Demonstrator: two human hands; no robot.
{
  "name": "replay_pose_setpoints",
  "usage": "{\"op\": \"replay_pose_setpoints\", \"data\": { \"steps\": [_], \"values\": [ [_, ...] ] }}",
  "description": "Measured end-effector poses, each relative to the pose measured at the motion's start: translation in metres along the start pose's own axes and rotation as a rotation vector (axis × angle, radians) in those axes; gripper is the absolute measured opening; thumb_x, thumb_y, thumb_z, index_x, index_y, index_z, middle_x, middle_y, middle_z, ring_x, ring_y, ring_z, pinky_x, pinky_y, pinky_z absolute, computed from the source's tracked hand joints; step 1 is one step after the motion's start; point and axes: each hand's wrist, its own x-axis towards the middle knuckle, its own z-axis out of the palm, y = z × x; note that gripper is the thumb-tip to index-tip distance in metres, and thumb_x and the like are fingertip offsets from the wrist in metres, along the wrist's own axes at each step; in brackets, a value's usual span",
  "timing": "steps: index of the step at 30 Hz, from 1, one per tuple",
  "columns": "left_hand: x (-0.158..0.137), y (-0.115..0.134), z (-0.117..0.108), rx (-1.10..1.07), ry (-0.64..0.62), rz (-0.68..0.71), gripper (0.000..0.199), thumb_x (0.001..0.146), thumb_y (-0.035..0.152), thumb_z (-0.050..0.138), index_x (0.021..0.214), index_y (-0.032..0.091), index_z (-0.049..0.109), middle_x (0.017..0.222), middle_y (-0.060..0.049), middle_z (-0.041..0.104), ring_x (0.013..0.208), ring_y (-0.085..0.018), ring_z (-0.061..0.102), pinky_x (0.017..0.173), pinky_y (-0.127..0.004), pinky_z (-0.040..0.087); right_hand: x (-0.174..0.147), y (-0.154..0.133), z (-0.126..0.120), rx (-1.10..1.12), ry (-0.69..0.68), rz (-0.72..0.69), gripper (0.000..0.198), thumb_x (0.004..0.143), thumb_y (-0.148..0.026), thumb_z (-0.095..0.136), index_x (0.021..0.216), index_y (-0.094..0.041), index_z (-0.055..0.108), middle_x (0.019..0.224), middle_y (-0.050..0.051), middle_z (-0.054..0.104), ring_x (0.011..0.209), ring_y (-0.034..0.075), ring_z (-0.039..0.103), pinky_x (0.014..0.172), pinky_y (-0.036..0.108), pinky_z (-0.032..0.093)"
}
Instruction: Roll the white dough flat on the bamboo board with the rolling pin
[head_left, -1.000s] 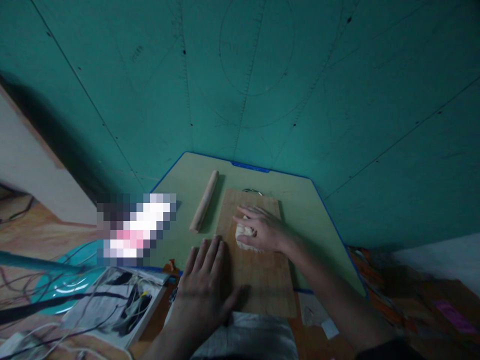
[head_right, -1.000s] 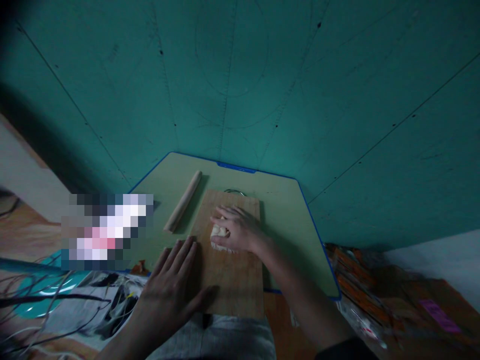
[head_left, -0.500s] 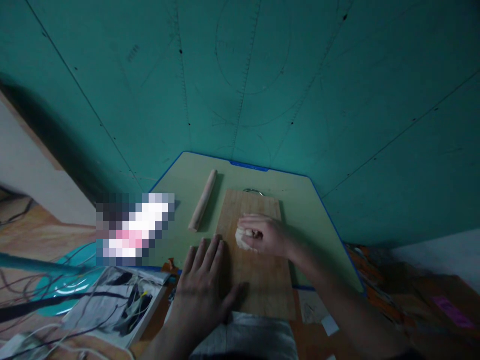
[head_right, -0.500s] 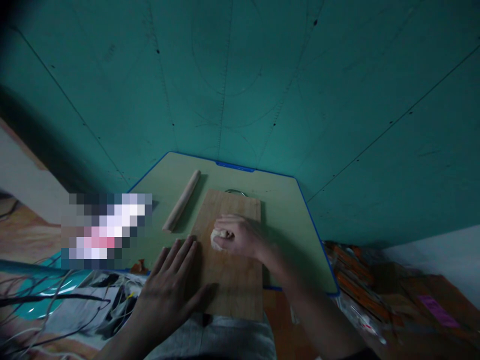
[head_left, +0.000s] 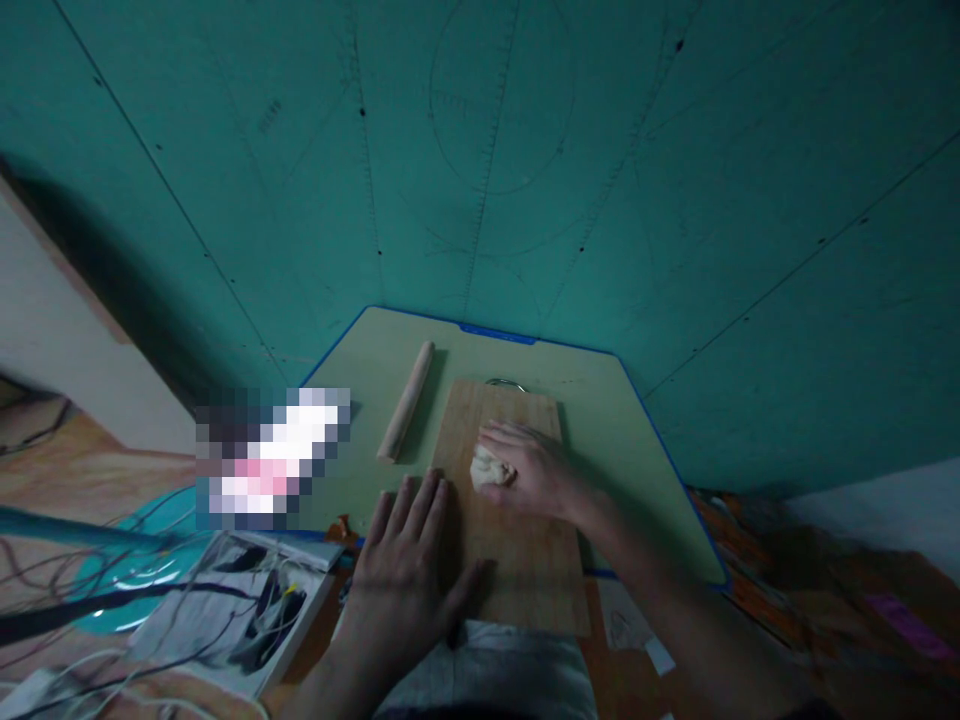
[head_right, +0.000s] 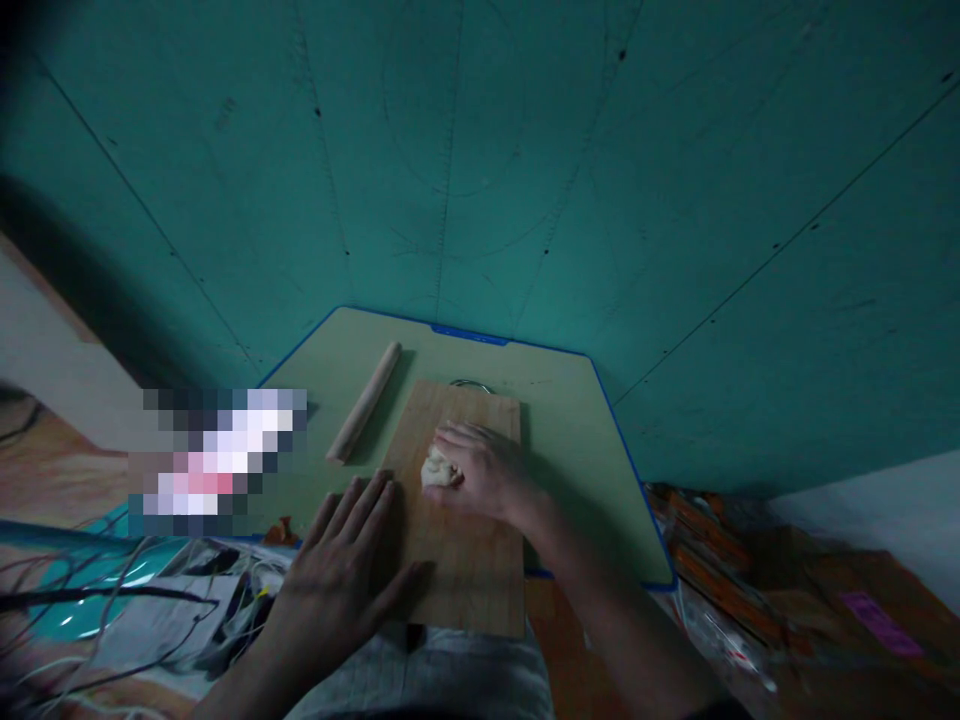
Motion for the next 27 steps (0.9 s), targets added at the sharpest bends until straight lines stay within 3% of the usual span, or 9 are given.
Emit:
{"op": "replay_pose_setpoints", "data": {
  "steps": [4,9,13,17,20,22,25,27],
  "values": [
    [0.0,0.0,0.0,0.008,0.012,-0.007,0.083,0.092,0.061,0.052,0.154,0.011,0.029,0.154,-0.019,0.045,0.139,-0.039,0.046,0.111,-0.06,0.04,0.003,0.007,-0.002,0.027,-0.061,-0.042,0.043,0.09,-0.05,0.064,0.121,-0.02,0.072,0.141,0.013,0.06,0.138,0.03,0.048,0.113,0.05,0.039],
    [0.0,0.0,-0.001,0.003,-0.002,-0.011,0.084,0.092,0.062,0.051,0.155,0.012,0.028,0.154,-0.019,0.046,0.139,-0.039,0.047,0.112,-0.059,0.04,0.004,0.007,0.0,0.038,-0.022,-0.054,0.053,0.089,-0.05,0.066,0.129,-0.015,0.067,0.143,0.018,0.057,0.138,0.032,0.048,0.114,0.052,0.037],
    [0.001,0.0,-0.002,-0.02,0.003,-0.022,0.084,0.092,0.061,0.051,0.156,0.014,0.026,0.154,-0.018,0.046,0.139,-0.039,0.047,0.112,-0.06,0.04,0.003,0.003,0.002,0.088,-0.035,-0.044,0.045,0.092,-0.046,0.061,0.124,-0.015,0.07,0.142,0.016,0.058,0.138,0.03,0.048,0.115,0.051,0.037],
    [0.0,0.0,-0.002,-0.043,-0.006,-0.021,0.085,0.091,0.06,0.053,0.157,0.015,0.023,0.154,-0.018,0.045,0.138,-0.039,0.047,0.113,-0.061,0.039,-0.002,-0.008,0.004,0.052,0.009,-0.001,0.059,0.084,-0.044,0.069,0.134,-0.014,0.062,0.145,0.017,0.055,0.138,0.03,0.049,0.116,0.051,0.037],
    [0.0,0.0,-0.001,-0.041,0.008,-0.031,0.085,0.091,0.06,0.053,0.157,0.015,0.024,0.154,-0.019,0.046,0.139,-0.04,0.047,0.113,-0.061,0.038,-0.005,-0.012,0.002,0.114,0.012,-0.03,0.048,0.086,-0.04,0.067,0.129,-0.018,0.066,0.133,0.012,0.066,0.131,0.027,0.056,0.114,0.048,0.041],
    [-0.001,-0.001,-0.001,-0.04,0.003,-0.028,0.086,0.091,0.06,0.054,0.157,0.016,0.024,0.154,-0.018,0.046,0.138,-0.04,0.047,0.112,-0.06,0.04,-0.006,-0.013,-0.001,0.14,0.027,0.027,0.044,0.09,-0.039,0.062,0.129,-0.02,0.066,0.131,0.011,0.068,0.127,0.026,0.059,0.11,0.046,0.045],
    [-0.001,-0.001,0.0,-0.04,-0.011,-0.027,0.086,0.091,0.061,0.055,0.158,0.017,0.022,0.154,-0.016,0.046,0.138,-0.04,0.048,0.111,-0.06,0.041,-0.009,-0.013,0.001,0.077,0.076,0.125,0.054,0.089,-0.044,0.064,0.135,-0.016,0.062,0.143,0.016,0.058,0.134,0.029,0.053,0.111,0.048,0.044],
    [-0.001,-0.001,0.0,-0.035,-0.005,-0.031,0.087,0.091,0.061,0.054,0.158,0.016,0.023,0.154,-0.017,0.046,0.138,-0.04,0.047,0.111,-0.06,0.04,-0.012,-0.012,0.004,0.06,0.089,0.093,0.059,0.085,-0.047,0.067,0.133,-0.014,0.063,0.145,0.017,0.055,0.138,0.031,0.048,0.115,0.05,0.039]
  ]
}}
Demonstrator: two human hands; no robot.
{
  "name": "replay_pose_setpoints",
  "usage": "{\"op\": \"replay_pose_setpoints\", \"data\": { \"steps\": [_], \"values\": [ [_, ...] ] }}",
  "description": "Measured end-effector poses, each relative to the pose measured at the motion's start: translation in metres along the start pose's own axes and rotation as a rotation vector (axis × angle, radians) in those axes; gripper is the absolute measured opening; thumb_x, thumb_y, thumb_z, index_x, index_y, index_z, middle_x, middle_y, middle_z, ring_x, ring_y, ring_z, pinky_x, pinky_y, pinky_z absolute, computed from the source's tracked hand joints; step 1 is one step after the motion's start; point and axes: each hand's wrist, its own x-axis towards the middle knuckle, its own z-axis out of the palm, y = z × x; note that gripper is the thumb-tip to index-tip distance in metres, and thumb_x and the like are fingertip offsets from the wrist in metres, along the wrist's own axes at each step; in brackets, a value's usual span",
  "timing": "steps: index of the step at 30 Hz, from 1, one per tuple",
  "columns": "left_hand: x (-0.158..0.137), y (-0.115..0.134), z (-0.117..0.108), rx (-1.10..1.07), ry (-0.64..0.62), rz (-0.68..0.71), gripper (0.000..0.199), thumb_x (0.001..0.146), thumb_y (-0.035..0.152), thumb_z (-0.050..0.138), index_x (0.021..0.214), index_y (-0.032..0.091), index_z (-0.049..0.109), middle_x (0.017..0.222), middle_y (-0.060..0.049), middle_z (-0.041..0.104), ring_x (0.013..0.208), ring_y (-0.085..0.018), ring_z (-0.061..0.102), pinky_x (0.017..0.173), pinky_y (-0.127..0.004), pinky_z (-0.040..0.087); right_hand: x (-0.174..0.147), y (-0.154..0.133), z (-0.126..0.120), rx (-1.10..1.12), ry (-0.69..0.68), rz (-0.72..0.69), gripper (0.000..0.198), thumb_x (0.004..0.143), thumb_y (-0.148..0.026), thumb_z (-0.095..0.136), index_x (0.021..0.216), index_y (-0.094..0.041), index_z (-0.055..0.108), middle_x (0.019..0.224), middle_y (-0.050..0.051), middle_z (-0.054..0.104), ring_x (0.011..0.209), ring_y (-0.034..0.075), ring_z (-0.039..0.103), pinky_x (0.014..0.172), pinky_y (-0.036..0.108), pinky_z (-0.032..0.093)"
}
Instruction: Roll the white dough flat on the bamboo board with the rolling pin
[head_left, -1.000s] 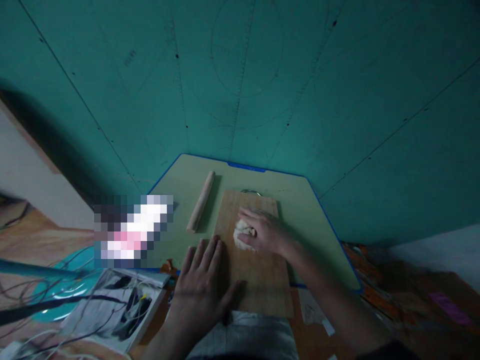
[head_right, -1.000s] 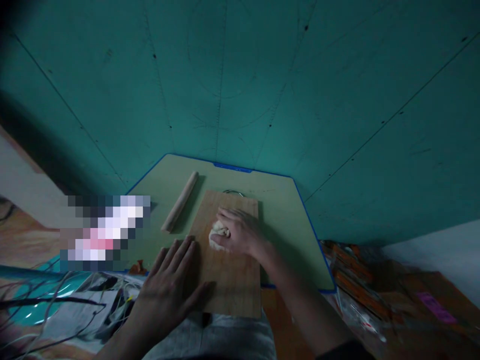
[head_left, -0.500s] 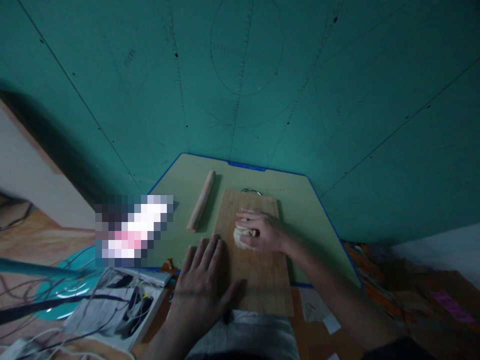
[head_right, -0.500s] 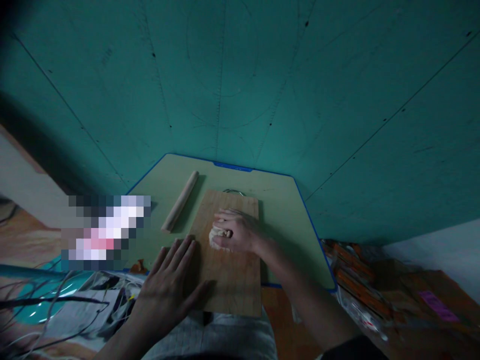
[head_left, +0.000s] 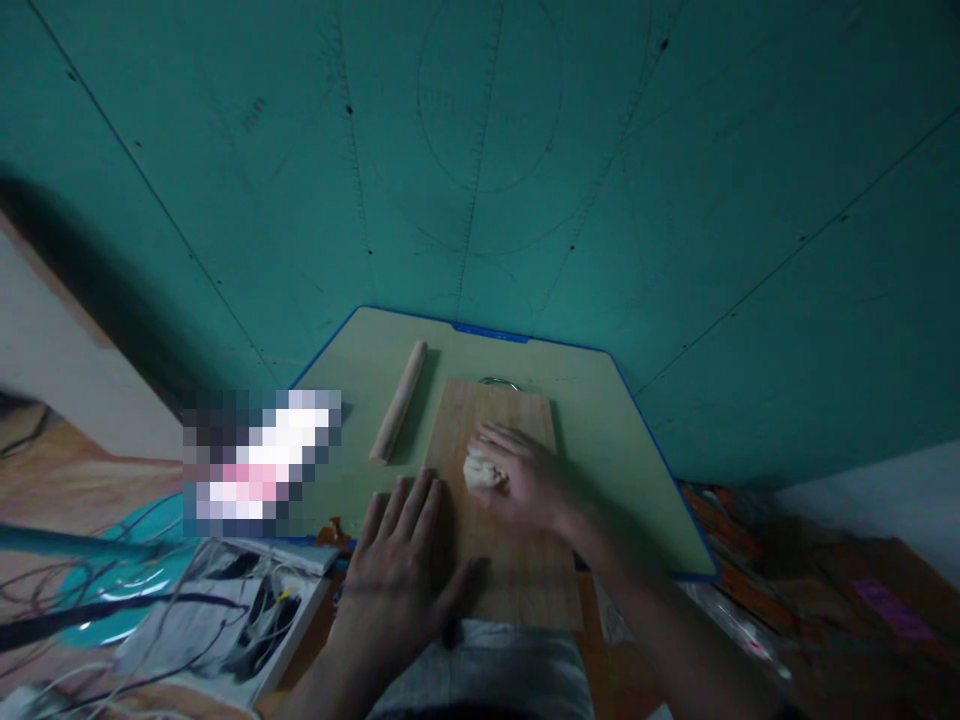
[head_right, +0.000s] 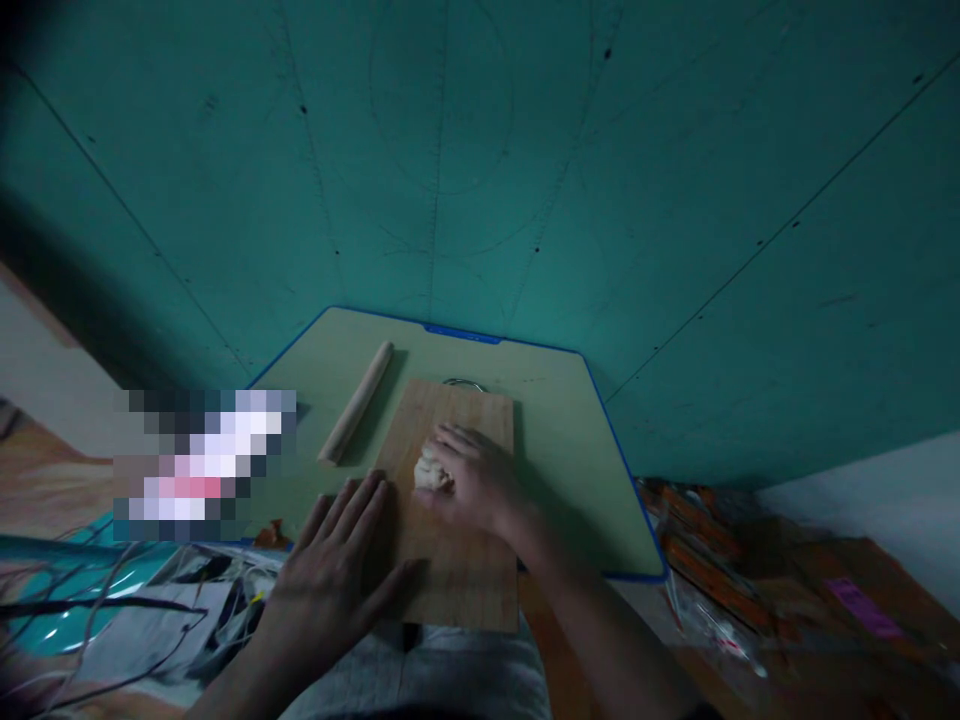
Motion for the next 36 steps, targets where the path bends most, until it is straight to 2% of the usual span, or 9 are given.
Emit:
{"op": "replay_pose_setpoints", "data": {
  "steps": [4,7,10,14,18,25,29,32,36],
  "values": [
    [0.0,-0.002,0.0,0.012,-0.017,0.017,0.087,0.09,0.061,0.055,0.157,0.015,0.024,0.155,-0.017,0.045,0.139,-0.039,0.047,0.112,-0.06,0.039,-0.007,0.003,0.003,0.16,0.019,0.014,0.05,0.093,-0.045,0.055,0.134,-0.017,0.062,0.14,0.013,0.061,0.133,0.026,0.054,0.111,0.045,0.044],
    [0.0,-0.005,0.0,0.007,-0.027,0.031,0.089,0.09,0.062,0.054,0.158,0.016,0.021,0.155,-0.018,0.044,0.14,-0.037,0.046,0.114,-0.058,0.037,-0.008,-0.002,0.005,0.062,0.058,0.137,0.056,0.096,-0.046,0.05,0.141,-0.014,0.054,0.147,0.017,0.053,0.138,0.029,0.048,0.113,0.05,0.041],
    [0.0,-0.007,0.001,-0.003,-0.05,0.052,0.089,0.091,0.061,0.053,0.159,0.015,0.019,0.156,-0.019,0.043,0.142,-0.036,0.044,0.115,-0.055,0.037,-0.009,-0.01,0.008,-0.067,0.04,0.107,0.064,0.089,-0.051,0.06,0.139,-0.011,0.057,0.148,0.02,0.051,0.14,0.034,0.044,0.116,0.053,0.035],
    [0.0,-0.007,0.003,0.004,-0.014,0.046,0.086,0.092,0.061,0.052,0.158,0.014,0.021,0.154,-0.02,0.045,0.14,-0.037,0.046,0.113,-0.057,0.038,-0.011,-0.008,0.005,0.091,0.069,0.108,0.053,0.094,-0.047,0.053,0.138,-0.018,0.057,0.146,0.014,0.055,0.136,0.027,0.05,0.113,0.045,0.041],
    [0.0,-0.007,0.004,0.004,-0.017,0.071,0.087,0.092,0.061,0.051,0.159,0.015,0.019,0.155,-0.02,0.044,0.14,-0.036,0.046,0.113,-0.056,0.039,-0.003,-0.011,0.009,-0.005,0.078,0.197,0.057,0.096,-0.048,0.05,0.143,-0.015,0.052,0.151,0.017,0.048,0.142,0.032,0.041,0.118,0.053,0.032],
    [-0.001,-0.011,0.005,-0.013,-0.023,0.078,0.09,0.091,0.064,0.051,0.158,0.013,0.02,0.156,-0.021,0.042,0.141,-0.037,0.045,0.113,-0.055,0.04,-0.016,0.0,-0.005,0.17,0.128,0.094,0.055,0.103,-0.048,0.032,0.149,-0.021,0.044,0.154,0.01,0.046,0.144,0.022,0.041,0.116,0.041,0.038],
    [-0.001,-0.011,0.005,-0.036,-0.034,0.105,0.089,0.093,0.062,0.049,0.159,0.014,0.016,0.158,-0.021,0.039,0.142,-0.035,0.043,0.113,-0.053,0.042,-0.026,0.01,-0.011,-0.032,-0.028,-0.009,0.077,0.091,-0.056,0.059,0.152,-0.014,0.039,0.162,0.019,0.03,0.149,0.032,0.029,0.12,0.05,0.03],
    [-0.001,-0.012,0.004,-0.04,-0.041,0.115,0.089,0.093,0.061,0.049,0.16,0.013,0.014,0.158,-0.022,0.037,0.143,-0.036,0.041,0.113,-0.054,0.042,-0.006,0.006,0.0,-0.112,-0.091,-0.056,0.071,0.087,-0.05,0.067,0.145,-0.015,0.05,0.155,0.019,0.043,0.143,0.032,0.04,0.117,0.05,0.035],
    [-0.002,-0.013,0.004,-0.033,-0.025,0.107,0.089,0.094,0.062,0.047,0.16,0.013,0.014,0.158,-0.022,0.038,0.143,-0.037,0.041,0.111,-0.055,0.045,0.009,0.002,0.007,-0.035,-0.002,-0.047,0.057,0.09,-0.045,0.064,0.14,-0.018,0.056,0.144,0.014,0.057,0.135,0.025,0.051,0.113,0.041,0.041]
  ]
}}
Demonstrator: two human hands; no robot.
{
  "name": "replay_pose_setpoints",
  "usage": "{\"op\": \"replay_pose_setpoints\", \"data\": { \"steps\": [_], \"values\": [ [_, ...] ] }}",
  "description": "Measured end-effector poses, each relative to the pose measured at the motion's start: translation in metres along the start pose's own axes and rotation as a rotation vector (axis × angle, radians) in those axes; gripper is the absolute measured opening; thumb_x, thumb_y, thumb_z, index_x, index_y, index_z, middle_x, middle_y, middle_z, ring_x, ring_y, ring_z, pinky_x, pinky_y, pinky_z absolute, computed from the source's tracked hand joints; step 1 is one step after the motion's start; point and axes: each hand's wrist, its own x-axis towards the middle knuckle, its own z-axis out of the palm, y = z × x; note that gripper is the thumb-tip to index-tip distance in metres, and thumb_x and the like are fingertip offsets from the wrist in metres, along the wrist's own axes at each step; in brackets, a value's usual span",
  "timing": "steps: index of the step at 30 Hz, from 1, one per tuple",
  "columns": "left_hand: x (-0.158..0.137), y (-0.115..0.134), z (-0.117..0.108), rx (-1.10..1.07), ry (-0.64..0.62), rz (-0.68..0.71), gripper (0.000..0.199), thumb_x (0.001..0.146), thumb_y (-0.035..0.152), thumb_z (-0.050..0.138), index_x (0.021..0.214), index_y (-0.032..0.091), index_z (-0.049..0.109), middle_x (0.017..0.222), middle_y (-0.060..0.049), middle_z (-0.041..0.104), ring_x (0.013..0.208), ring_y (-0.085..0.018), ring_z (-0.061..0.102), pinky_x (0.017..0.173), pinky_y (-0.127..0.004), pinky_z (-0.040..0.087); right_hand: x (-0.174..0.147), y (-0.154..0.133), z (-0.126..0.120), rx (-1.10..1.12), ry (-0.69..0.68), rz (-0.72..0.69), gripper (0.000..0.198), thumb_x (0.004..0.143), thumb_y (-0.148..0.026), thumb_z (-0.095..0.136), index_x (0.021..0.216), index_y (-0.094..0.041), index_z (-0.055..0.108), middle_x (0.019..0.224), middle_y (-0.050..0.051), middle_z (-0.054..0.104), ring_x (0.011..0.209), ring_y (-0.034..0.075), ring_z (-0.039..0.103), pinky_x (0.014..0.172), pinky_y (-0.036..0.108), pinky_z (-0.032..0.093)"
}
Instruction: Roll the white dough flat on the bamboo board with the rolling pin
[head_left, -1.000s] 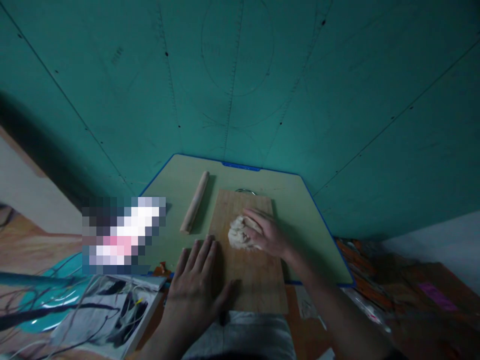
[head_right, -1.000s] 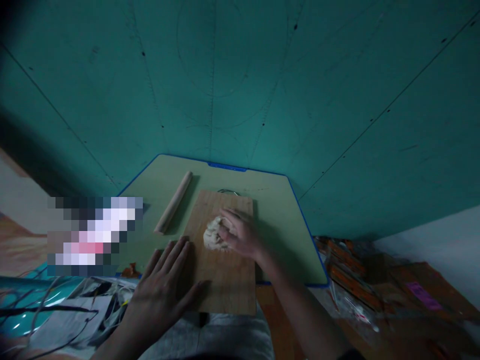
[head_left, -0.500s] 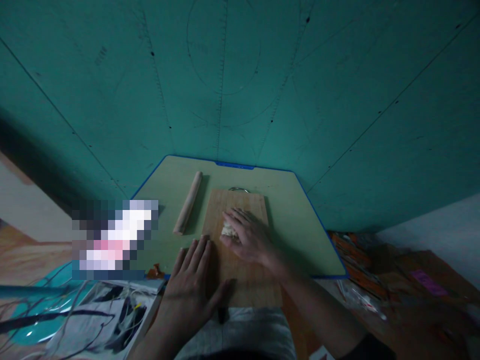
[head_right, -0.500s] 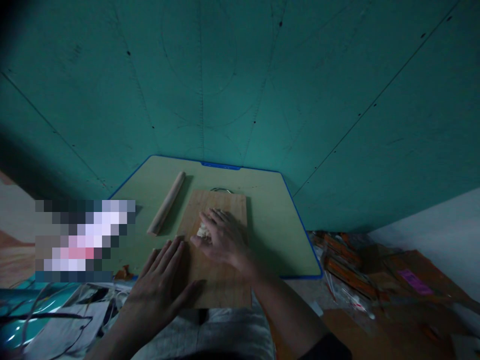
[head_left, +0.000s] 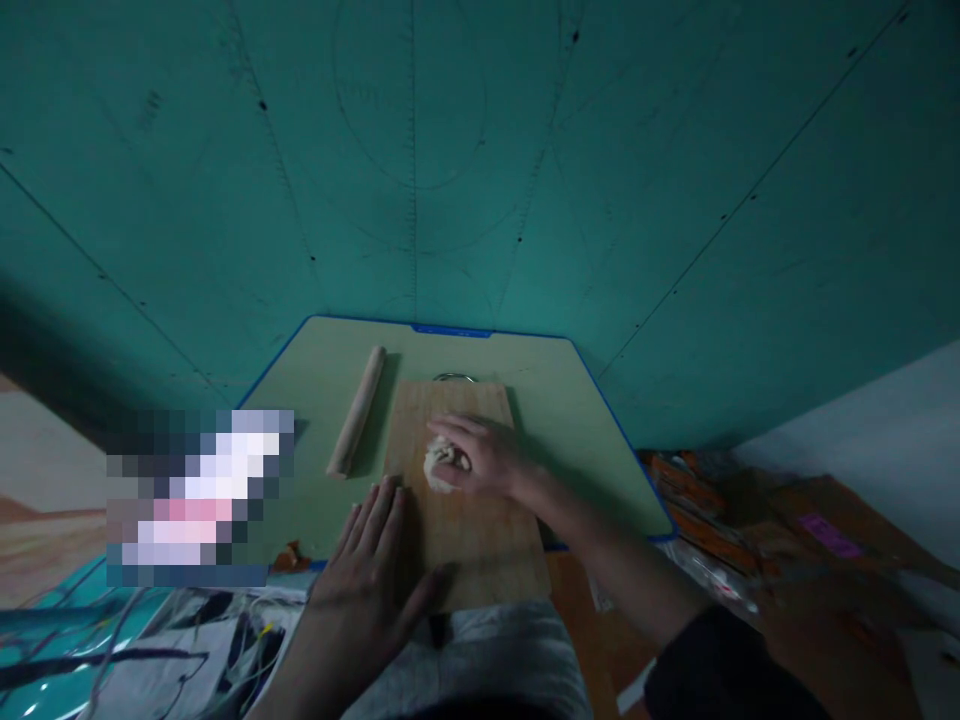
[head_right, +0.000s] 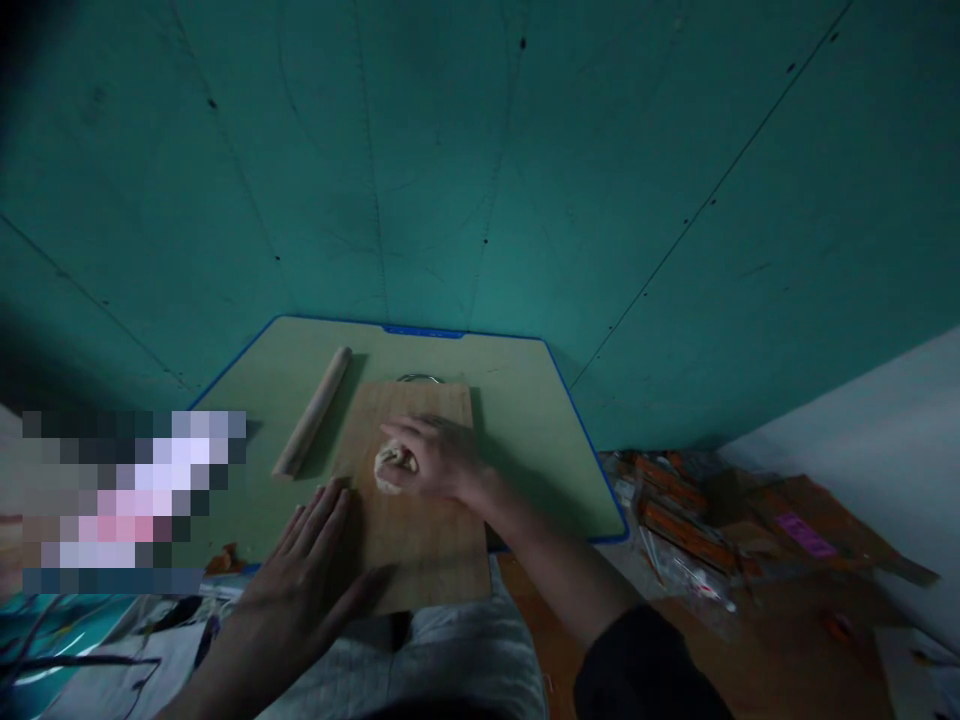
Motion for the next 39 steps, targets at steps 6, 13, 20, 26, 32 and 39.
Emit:
{"op": "replay_pose_setpoints", "data": {
  "steps": [6,13,20,26,32,39],
  "values": [
    [0.0,0.0,-0.001,-0.001,-0.021,0.018,0.088,0.094,0.061,0.048,0.159,0.011,0.016,0.158,-0.023,0.038,0.144,-0.038,0.039,0.111,-0.056,0.044,0.005,-0.005,-0.002,-0.095,-0.064,-0.049,0.062,0.083,-0.046,0.074,0.137,-0.019,0.059,0.146,0.015,0.053,0.132,0.03,0.052,0.112,0.045,0.041],
    [0.001,0.002,0.0,-0.002,-0.004,0.0,0.089,0.093,0.06,0.05,0.159,0.01,0.016,0.157,-0.025,0.037,0.144,-0.039,0.039,0.111,-0.056,0.044,0.022,-0.021,0.006,-0.104,0.055,0.001,0.046,0.088,-0.036,0.067,0.131,-0.02,0.063,0.139,0.011,0.06,0.124,0.025,0.058,0.104,0.038,0.046],
    [0.002,0.004,0.0,0.029,0.004,-0.019,0.087,0.094,0.059,0.049,0.158,0.008,0.019,0.156,-0.026,0.039,0.142,-0.039,0.042,0.11,-0.055,0.046,0.029,-0.017,0.001,-0.209,0.013,0.034,0.031,0.089,-0.044,0.07,0.112,-0.022,0.071,0.123,0.009,0.067,0.112,0.025,0.061,0.099,0.04,0.046],
    [0.001,0.004,0.003,0.044,0.034,-0.009,0.089,0.093,0.063,0.049,0.157,0.007,0.022,0.155,-0.026,0.041,0.141,-0.038,0.044,0.109,-0.054,0.046,0.022,-0.025,0.003,-0.247,-0.002,0.055,0.054,0.091,-0.049,0.066,0.136,-0.02,0.059,0.142,0.012,0.057,0.125,0.028,0.055,0.104,0.042,0.043],
    [0.003,0.005,-0.002,0.066,0.024,-0.011,0.088,0.092,0.062,0.05,0.155,0.005,0.025,0.153,-0.026,0.043,0.14,-0.038,0.045,0.109,-0.053,0.048,0.018,-0.029,0.0,-0.383,0.041,0.127,0.073,0.085,-0.059,0.071,0.142,-0.017,0.053,0.14,0.017,0.055,0.125,0.033,0.052,0.106,0.049,0.04],
    [0.002,0.007,0.001,0.065,0.044,-0.022,0.085,0.093,0.064,0.048,0.151,0.003,0.033,0.152,-0.027,0.045,0.141,-0.039,0.044,0.109,-0.053,0.047,0.01,-0.035,0.002,-0.4,0.05,0.195,0.079,0.086,-0.058,0.07,0.15,-0.019,0.045,0.144,0.018,0.05,0.128,0.035,0.048,0.108,0.052,0.036]
  ]
}}
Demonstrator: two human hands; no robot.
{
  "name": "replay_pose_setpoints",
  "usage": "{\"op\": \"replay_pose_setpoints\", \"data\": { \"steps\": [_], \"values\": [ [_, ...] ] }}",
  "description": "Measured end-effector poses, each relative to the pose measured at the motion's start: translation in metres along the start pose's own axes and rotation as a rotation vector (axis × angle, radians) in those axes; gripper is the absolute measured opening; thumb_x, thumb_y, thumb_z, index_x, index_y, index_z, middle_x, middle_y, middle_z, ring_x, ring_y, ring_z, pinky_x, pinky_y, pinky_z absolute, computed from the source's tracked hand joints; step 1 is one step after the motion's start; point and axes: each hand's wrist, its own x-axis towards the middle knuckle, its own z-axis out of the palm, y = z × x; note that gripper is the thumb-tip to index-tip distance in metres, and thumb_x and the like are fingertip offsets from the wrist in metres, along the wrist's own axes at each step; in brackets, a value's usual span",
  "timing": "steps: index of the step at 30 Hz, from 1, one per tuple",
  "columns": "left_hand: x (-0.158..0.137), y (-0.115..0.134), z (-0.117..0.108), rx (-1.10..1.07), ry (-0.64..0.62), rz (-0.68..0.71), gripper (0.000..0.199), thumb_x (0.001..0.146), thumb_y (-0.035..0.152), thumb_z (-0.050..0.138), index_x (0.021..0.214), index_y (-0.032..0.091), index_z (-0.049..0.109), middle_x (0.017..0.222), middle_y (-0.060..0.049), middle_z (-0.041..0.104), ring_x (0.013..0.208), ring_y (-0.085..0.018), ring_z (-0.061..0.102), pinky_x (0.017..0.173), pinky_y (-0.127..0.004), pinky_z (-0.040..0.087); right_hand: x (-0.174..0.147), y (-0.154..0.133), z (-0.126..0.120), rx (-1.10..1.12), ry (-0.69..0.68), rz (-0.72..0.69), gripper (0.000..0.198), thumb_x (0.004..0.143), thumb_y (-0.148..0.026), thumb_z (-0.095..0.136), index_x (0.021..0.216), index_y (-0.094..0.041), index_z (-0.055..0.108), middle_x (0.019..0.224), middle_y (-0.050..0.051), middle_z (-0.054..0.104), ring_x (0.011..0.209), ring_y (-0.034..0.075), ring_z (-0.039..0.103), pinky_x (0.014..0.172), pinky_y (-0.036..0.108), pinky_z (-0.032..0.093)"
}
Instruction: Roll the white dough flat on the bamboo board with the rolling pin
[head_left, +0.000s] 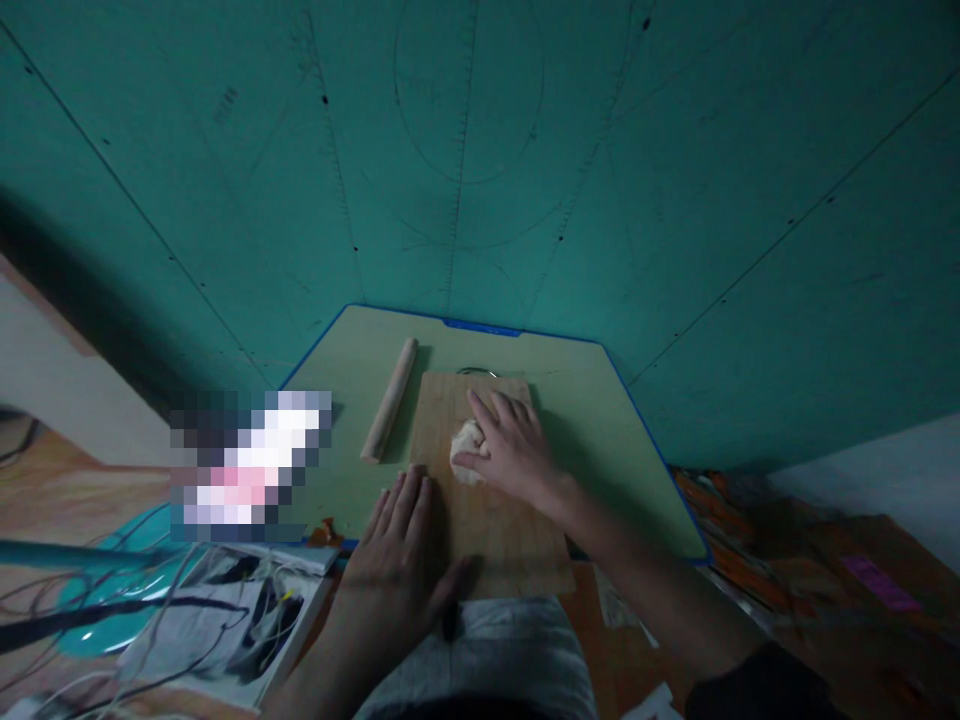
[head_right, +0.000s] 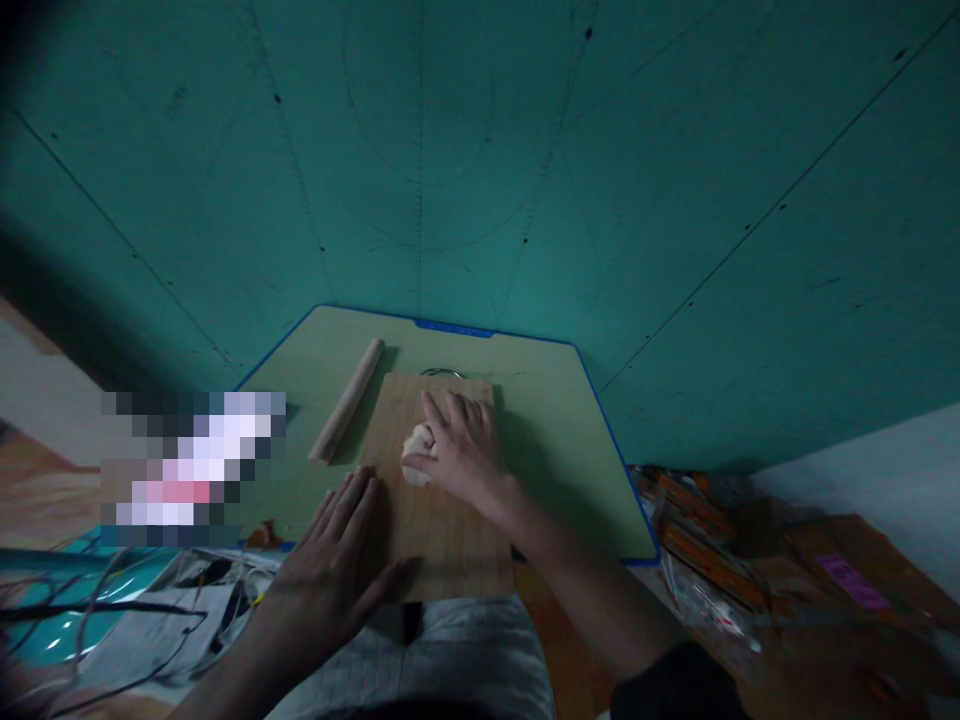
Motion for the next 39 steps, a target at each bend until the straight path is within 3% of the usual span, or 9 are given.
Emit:
{"op": "replay_pose_setpoints", "data": {
  "steps": [4,8,12,25,29,33,39],
  "values": [
    [-0.001,0.0,0.0,-0.013,-0.006,0.003,0.085,0.092,0.063,0.049,0.15,0.003,0.033,0.152,-0.027,0.044,0.141,-0.038,0.044,0.11,-0.053,0.046,-0.002,-0.001,0.0,0.052,-0.009,-0.049,0.078,0.088,-0.06,0.065,0.151,-0.019,0.044,0.146,0.017,0.049,0.129,0.034,0.047,0.109,0.051,0.036],
    [-0.001,-0.001,0.0,-0.021,-0.012,-0.014,0.087,0.092,0.063,0.049,0.153,0.004,0.029,0.153,-0.026,0.043,0.142,-0.037,0.043,0.111,-0.053,0.045,-0.003,-0.001,-0.001,0.026,0.005,0.071,0.08,0.085,-0.056,0.071,0.15,-0.018,0.044,0.145,0.019,0.049,0.131,0.036,0.045,0.111,0.055,0.034],
    [-0.001,0.0,0.0,-0.017,-0.023,-0.018,0.086,0.092,0.063,0.049,0.153,0.005,0.029,0.154,-0.026,0.042,0.142,-0.038,0.043,0.111,-0.054,0.045,-0.006,-0.002,-0.001,0.071,-0.027,0.007,0.08,0.087,-0.055,0.068,0.153,-0.018,0.039,0.151,0.018,0.044,0.134,0.036,0.043,0.113,0.054,0.033],
    [-0.001,0.002,0.001,-0.074,-0.009,-0.047,0.087,0.093,0.061,0.049,0.157,0.01,0.021,0.156,-0.024,0.041,0.141,-0.038,0.044,0.112,-0.055,0.043,-0.013,0.001,0.001,0.137,-0.113,0.174,0.091,0.086,-0.04,0.07,0.158,-0.011,0.024,0.161,0.023,0.027,0.15,0.037,0.023,0.119,0.06,0.022],
    [0.0,0.001,0.0,-0.083,-0.006,-0.042,0.087,0.093,0.062,0.05,0.157,0.01,0.021,0.156,-0.024,0.04,0.142,-0.038,0.043,0.113,-0.054,0.043,-0.015,-0.002,0.004,0.155,-0.072,0.132,0.089,0.087,-0.041,0.069,0.159,-0.017,0.022,0.162,0.02,0.027,0.148,0.037,0.026,0.118,0.061,0.024],
    [0.0,0.002,0.0,-0.077,-0.012,-0.035,0.088,0.093,0.061,0.05,0.157,0.009,0.019,0.156,-0.025,0.04,0.142,-0.038,0.042,0.113,-0.056,0.042,-0.012,0.001,0.005,0.135,-0.075,0.18,0.087,0.088,-0.041,0.068,0.157,-0.01,0.025,0.159,0.026,0.031,0.148,0.039,0.027,0.116,0.063,0.025],
    [0.0,0.002,0.0,-0.081,-0.005,-0.045,0.089,0.092,0.061,0.051,0.157,0.009,0.02,0.157,-0.025,0.039,0.142,-0.039,0.043,0.112,-0.056,0.042,-0.01,-0.003,0.006,0.109,-0.027,0.128,0.089,0.087,-0.049,0.069,0.157,-0.015,0.027,0.158,0.022,0.033,0.145,0.039,0.031,0.116,0.064,0.024]
  ]
}}
